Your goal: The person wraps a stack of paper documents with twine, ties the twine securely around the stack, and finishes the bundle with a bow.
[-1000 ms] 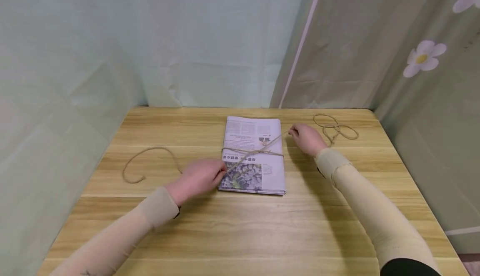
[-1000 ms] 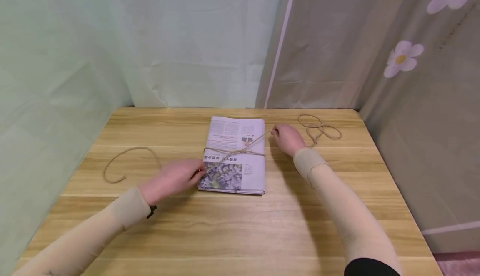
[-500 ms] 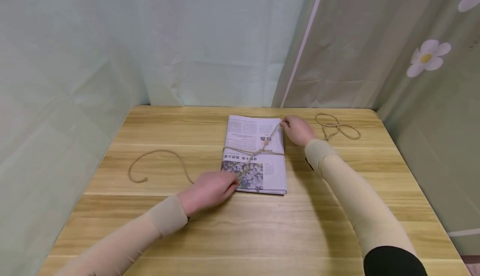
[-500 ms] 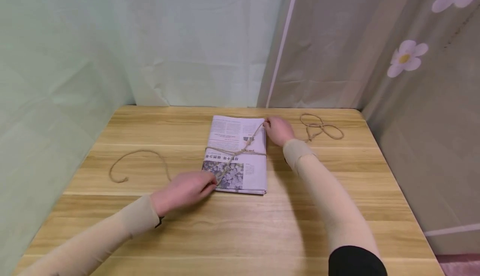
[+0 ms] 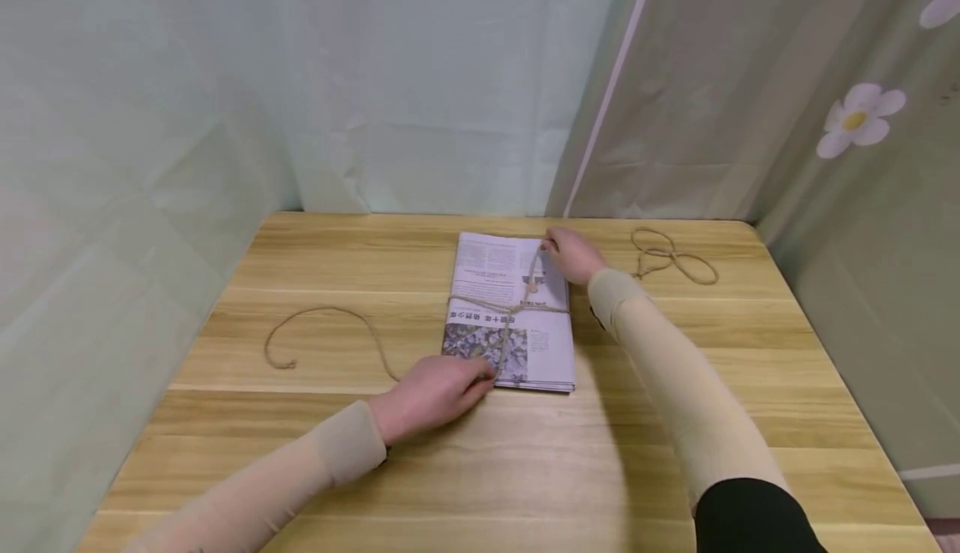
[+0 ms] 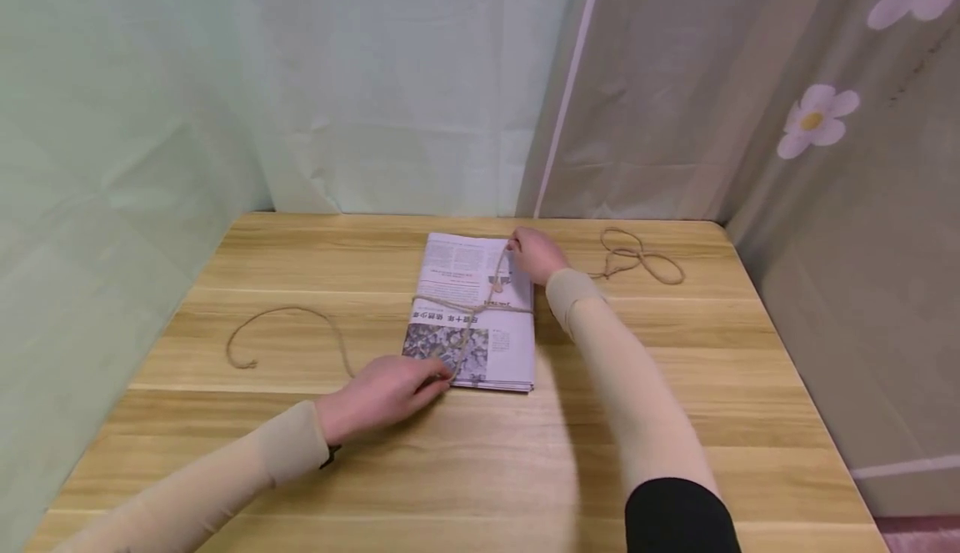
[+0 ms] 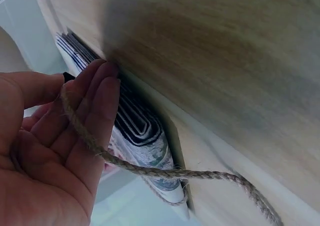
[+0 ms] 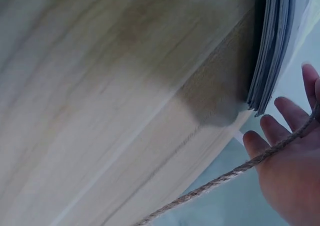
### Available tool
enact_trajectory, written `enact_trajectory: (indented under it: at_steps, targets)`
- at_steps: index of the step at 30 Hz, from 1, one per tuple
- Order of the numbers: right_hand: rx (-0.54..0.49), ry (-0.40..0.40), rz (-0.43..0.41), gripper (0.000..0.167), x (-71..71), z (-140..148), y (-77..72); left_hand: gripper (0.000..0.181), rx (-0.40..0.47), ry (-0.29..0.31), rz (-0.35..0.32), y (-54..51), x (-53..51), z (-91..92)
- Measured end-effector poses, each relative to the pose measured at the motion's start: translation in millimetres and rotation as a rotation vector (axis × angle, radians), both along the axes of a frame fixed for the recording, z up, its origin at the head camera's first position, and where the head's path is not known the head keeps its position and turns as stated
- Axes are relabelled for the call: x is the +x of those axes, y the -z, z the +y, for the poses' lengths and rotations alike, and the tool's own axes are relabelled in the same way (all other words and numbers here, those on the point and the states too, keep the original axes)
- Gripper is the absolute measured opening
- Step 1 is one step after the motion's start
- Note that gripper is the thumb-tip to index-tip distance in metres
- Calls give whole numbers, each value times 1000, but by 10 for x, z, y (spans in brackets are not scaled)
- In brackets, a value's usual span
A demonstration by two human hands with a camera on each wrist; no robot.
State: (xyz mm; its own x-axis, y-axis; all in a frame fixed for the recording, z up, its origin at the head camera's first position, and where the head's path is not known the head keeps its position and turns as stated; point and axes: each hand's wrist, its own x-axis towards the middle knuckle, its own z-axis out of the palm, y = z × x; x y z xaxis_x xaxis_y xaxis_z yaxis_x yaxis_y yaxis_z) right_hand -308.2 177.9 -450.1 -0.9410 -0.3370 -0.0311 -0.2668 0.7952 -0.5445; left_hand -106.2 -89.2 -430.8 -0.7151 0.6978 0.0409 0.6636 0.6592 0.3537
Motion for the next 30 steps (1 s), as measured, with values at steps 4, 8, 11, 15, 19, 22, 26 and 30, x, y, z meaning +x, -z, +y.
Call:
enact_trajectory:
  at_steps: [4,8,11,15,19,22,26,30]
  targets:
    - [22,5,-39,25,-21,-18,38,20,-5,-5,-24,-5,-3,18]
    - [16,11,-57,25,-17,-32,63,21,-17,-16,-44,-3,-4,29]
    - [7,21,-59,25,-10,-27,72,20,-12,-25,-57,-8,-6,30]
    - [6,24,-62,25,1,7,81,18,0,-46,-62,-15,-23,13]
    - [17,24,-54,24,9,61,69,17,-1,-82,-52,-7,-61,-29]
    - [39,36,-42,23,22,98,49,16,8,-100,-37,-13,-100,-77]
    - [64,49,-33,24,72,151,13,14,23,-134,-28,-53,-155,-161]
    - [73,58,-22,26,134,223,3,14,26,-198,-71,-90,-224,-259]
